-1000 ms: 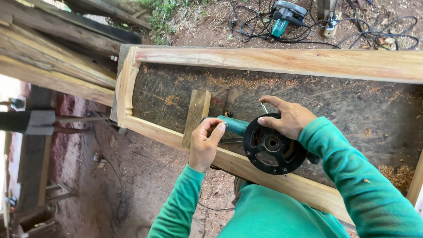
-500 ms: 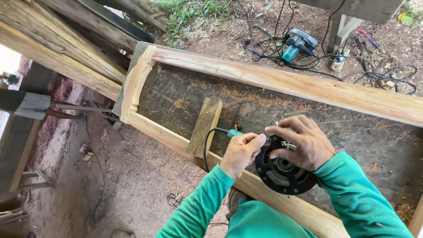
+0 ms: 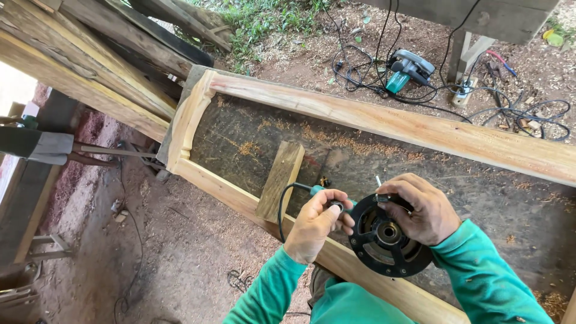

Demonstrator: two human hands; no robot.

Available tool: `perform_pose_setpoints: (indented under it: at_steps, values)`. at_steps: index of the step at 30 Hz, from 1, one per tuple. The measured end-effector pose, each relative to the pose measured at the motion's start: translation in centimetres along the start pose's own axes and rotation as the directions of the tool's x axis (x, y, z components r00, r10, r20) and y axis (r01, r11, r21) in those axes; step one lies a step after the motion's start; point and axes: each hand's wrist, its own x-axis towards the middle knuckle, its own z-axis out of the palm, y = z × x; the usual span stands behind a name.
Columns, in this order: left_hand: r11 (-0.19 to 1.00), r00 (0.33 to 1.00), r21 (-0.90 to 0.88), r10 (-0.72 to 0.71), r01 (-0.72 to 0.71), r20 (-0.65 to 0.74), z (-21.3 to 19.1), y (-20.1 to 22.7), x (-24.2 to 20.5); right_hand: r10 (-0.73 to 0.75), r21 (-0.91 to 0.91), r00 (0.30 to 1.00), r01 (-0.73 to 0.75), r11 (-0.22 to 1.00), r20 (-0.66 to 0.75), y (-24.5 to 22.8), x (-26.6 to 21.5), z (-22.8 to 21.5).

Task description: Disassembling and inspecting a wood router on a workbench to remove the router bit.

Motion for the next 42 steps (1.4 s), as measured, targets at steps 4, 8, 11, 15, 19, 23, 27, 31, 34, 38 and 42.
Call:
perform_pose_setpoints:
  at_steps: [4, 8, 11, 15, 19, 23, 27, 31, 34, 38, 42]
  values:
    - [0.998, 0.994, 0.047, 0.055, -0.051, -0.089, -0.6, -2.5, -0.5, 0.034, 0.035, 0.999, -0.034, 0.999, 0.012, 0.1, -0.5, -0.1]
    - [0.853, 0.961, 0.463, 0.278, -0.240, -0.015, 0.3, -3.3, -1.2, 0.065, 0.005, 0.997, -0.065, 0.998, -0.037, 0.7, -1.3, -0.4]
    - [0.627, 0.889, 0.661, 0.436, -0.411, 0.139, 2.0, -2.4, -1.7, 0.082, -0.007, 0.994, -0.083, 0.997, -0.073, 0.6, -1.4, -0.3]
    - [0.306, 0.743, 0.747, 0.568, -0.591, 0.355, 3.3, -2.0, -1.6, 0.044, -0.020, 0.992, -0.047, 0.999, -0.118, -0.5, -0.4, -0.1]
    - [0.230, 0.699, 0.737, 0.577, -0.636, 0.423, 4.2, -2.8, -1.3, 0.049, -0.043, 0.991, -0.055, 0.998, -0.123, -0.9, -0.1, -0.2]
    - [0.153, 0.684, 0.744, 0.544, -0.650, 0.486, 4.8, -3.0, -0.8, 0.071, -0.051, 0.990, -0.078, 0.996, -0.121, -1.0, -0.1, -0.2]
    - [0.137, 0.671, 0.731, 0.534, -0.668, 0.514, 4.8, -3.1, -0.2, 0.066, -0.046, 0.991, -0.072, 0.996, -0.116, -1.3, 0.1, -0.6]
    - [0.142, 0.676, 0.727, 0.517, -0.672, 0.524, 4.7, -3.1, -0.3, 0.080, -0.021, 0.990, -0.083, 0.996, -0.119, -1.1, -0.1, -0.4]
    - [0.261, 0.709, 0.706, 0.528, -0.659, 0.467, 4.8, -2.6, -0.6, 0.094, -0.004, 0.987, -0.095, 0.995, -0.133, -0.9, -0.1, -0.5]
    - [0.446, 0.749, 0.634, 0.561, -0.632, 0.352, 4.4, -3.1, -0.8, 0.106, 0.008, 0.983, -0.106, 0.994, -0.148, -1.1, -0.2, -0.4]
    - [0.924, 0.923, 0.002, 0.382, -0.383, 0.046, 1.5, -3.1, -1.9, 0.044, -0.028, 0.988, -0.049, 0.998, -0.149, -0.9, -0.3, -0.4]
